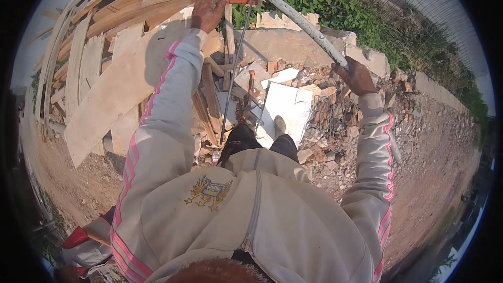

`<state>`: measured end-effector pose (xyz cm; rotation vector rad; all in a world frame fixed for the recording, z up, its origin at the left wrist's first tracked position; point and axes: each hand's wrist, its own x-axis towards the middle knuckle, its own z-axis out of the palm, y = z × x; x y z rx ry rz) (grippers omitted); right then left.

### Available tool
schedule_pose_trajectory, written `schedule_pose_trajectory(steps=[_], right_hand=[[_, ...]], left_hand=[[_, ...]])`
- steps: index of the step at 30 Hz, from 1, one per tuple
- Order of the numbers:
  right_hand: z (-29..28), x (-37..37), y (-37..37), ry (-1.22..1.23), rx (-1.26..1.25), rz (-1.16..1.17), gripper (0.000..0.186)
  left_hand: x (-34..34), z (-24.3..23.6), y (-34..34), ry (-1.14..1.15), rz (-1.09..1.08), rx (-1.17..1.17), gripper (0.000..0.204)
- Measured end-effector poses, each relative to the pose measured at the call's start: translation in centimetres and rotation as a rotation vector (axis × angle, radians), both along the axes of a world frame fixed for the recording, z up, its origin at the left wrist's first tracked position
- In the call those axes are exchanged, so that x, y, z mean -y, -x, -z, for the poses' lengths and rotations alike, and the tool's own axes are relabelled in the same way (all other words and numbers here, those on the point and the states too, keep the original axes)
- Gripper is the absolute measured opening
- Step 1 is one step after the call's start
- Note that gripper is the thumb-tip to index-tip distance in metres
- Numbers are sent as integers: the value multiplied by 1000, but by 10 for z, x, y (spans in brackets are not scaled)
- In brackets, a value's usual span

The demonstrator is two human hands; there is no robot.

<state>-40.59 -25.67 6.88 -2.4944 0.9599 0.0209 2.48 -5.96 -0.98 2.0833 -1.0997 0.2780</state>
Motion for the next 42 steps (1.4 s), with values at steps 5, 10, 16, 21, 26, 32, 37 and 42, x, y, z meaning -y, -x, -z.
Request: schedule_pose_trajectory(steps=[5, 10, 16, 21, 26, 32, 37, 42], right_hand=[[3, -30, 0, -82, 20, 74, 56], [36, -45, 8, -11, 69, 117, 56], [12, -73, -3, 12, 61, 168, 55], [19, -87, -8, 21, 75, 165, 54], [22, -93, -5, 37, 111, 170, 56], [23, -121, -19, 47, 123, 221, 58], [26, -102, -6, 55, 95, 214, 56], [21, -90, -6, 83, -4, 191, 56]], left_hand=[[-72, -19, 48, -114, 205, 21, 85], [-127, -49, 91, -447, 281, 138, 104], [-153, -43, 91, -399, 375, 114, 79], [-158, -43, 82, -345, 451, 66, 68], [-156, -40, 79, -344, 475, 75, 68], [-163, -32, 68, -329, 486, 47, 68], [-162, -45, 75, -296, 513, 49, 63], [-162, -45, 78, -289, 465, 30, 58]])
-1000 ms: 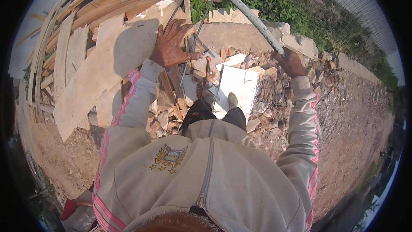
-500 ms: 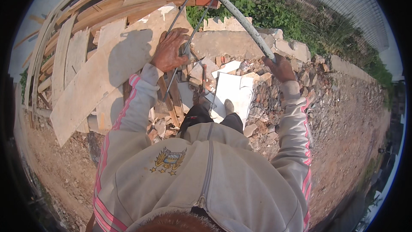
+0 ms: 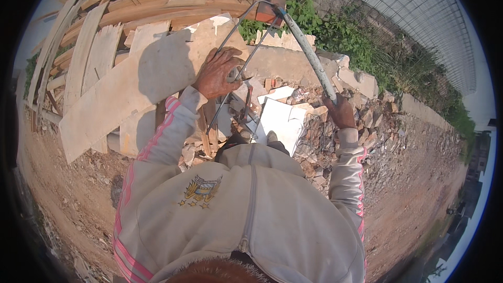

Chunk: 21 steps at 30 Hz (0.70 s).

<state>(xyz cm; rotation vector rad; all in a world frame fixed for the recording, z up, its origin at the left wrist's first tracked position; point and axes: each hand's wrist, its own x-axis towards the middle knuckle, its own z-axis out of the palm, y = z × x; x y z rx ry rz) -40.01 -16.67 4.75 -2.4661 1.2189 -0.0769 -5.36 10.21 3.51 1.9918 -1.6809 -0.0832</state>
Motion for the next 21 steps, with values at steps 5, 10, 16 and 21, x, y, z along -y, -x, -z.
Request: schedule_pose_trajectory(steps=[5, 10, 16, 21], right_hand=[[-8, 0, -2, -55, 63, -29, 57], [-12, 1, -3, -106, 64, -62, 55], [13, 20, 4, -100, 115, -67, 49], [19, 35, 9, -205, 266, -103, 44]], left_hand=[[18, -1, -2, 24, -116, -54, 60], [56, -10, -19, -24, -348, -72, 80], [131, -16, 2, -324, -595, 150, 118], [159, -23, 0, -395, -692, 143, 103]])
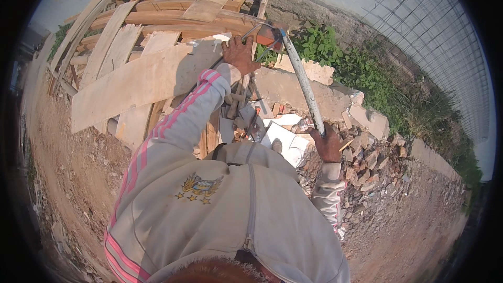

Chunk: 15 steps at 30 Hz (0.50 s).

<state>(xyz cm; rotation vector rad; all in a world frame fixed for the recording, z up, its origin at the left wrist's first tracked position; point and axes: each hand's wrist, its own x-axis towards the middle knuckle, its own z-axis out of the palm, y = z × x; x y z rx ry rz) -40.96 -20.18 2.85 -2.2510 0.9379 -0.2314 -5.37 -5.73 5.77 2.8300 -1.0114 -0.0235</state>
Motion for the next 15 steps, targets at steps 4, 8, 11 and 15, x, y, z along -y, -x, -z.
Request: schedule_pose_trajectory(steps=[4, 8, 11, 15], right_hand=[[-7, 16, 0, -253, 235, 40, 31], [-7, 39, -6, -440, 477, 70, 25], [11, 73, -12, -500, 551, -14, 25], [17, 105, -26, -597, 517, -138, 24]], left_hand=[[3, -6, 1, 1, -15, -48, 104], [3, -12, 6, 112, -59, -135, 104], [-1, -32, 23, 274, -37, -206, 102], [-1, -83, 35, 707, 159, -333, 99]])
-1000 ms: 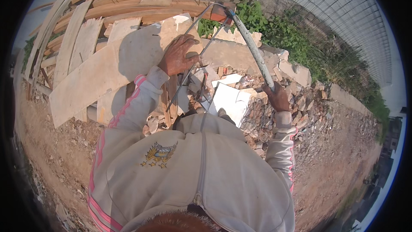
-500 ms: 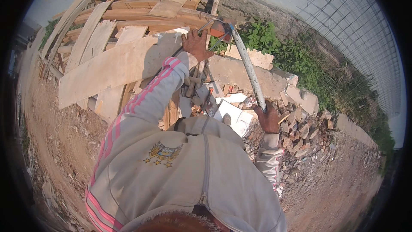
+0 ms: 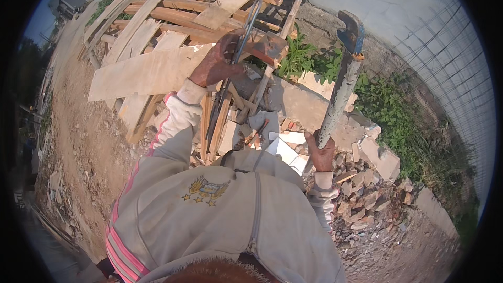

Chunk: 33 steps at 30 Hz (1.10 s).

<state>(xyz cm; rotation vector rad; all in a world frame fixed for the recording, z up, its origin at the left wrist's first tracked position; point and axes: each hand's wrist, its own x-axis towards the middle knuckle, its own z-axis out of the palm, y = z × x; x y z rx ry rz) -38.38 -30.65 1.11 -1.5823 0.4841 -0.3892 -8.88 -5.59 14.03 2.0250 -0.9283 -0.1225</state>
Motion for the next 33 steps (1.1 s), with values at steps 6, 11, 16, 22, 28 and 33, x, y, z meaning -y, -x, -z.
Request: schedule_pose_trajectory(steps=[6, 11, 16, 22, 28, 33], right_hand=[[-22, 5, -59, -68, 146, -206, 33], [-20, 20, -99, -20, 123, -230, 43], [-26, 41, -84, 35, -68, -304, 31], [-31, 61, -78, 356, -120, -158, 34], [-17, 84, -120, 574, 77, -67, 49], [-23, 69, -153, 72, -138, -259, 47]], left_hand=[[17, -50, -3, 968, 254, -168, 84], [30, -38, 4, 1378, -18, -422, 66], [21, -1, 8, 1436, -318, -509, 56], [45, 22, -14, 1360, -202, -618, 50], [73, 19, -66, 1285, -35, -784, 57], [80, 18, -102, 1374, -24, -966, 61]])
